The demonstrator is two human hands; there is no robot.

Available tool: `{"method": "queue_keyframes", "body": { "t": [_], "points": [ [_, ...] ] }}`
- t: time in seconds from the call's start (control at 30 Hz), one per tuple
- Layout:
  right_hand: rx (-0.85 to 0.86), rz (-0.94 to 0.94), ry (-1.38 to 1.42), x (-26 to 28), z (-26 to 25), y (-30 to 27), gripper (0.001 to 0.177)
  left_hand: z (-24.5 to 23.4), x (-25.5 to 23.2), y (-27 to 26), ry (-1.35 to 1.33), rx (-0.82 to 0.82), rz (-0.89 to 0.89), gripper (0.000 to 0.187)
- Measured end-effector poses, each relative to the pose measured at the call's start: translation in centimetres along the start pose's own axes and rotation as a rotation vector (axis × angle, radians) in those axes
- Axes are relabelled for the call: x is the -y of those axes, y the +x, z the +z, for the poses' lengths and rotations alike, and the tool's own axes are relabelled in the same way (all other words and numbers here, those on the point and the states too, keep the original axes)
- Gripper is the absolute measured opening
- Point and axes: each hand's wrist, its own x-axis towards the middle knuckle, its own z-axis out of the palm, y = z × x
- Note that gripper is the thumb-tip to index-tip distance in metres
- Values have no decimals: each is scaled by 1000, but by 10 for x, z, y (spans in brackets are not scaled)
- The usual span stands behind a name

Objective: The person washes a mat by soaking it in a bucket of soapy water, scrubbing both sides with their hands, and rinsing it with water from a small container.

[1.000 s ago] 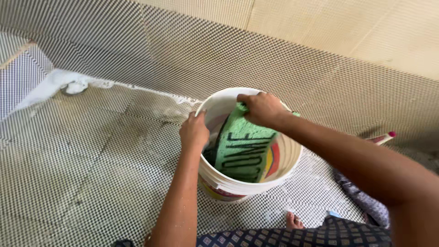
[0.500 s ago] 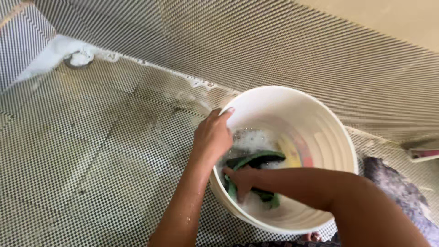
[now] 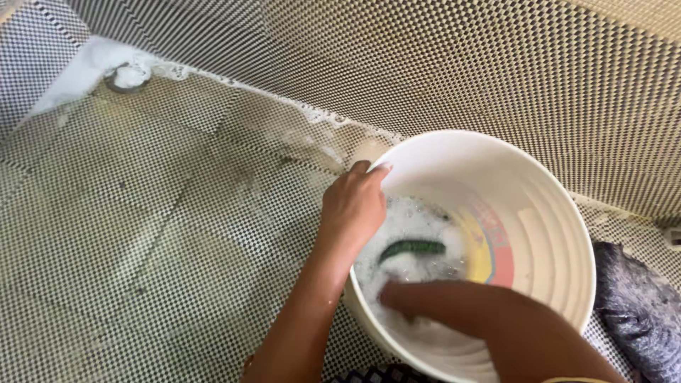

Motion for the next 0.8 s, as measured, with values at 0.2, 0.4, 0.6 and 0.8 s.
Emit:
{"method": "queue_keyframes", "body": {
  "t": [0.2,0.4,0.6,0.8],
  "points": [
    [-342,28,31,-67,-109,22,17,10,11,5,-83,-160,52,41],
    [-679,-63,127,-104,-173,-101,5,18,18,10,74,-235,3,34],
    [-597,299,447,-47,-222,-269,9,22,26,8,91,-306,63,36],
    [-1107,432,10,-87,-303,-383,16,18,29,7,224,-216,-53,29]
  ]
}}
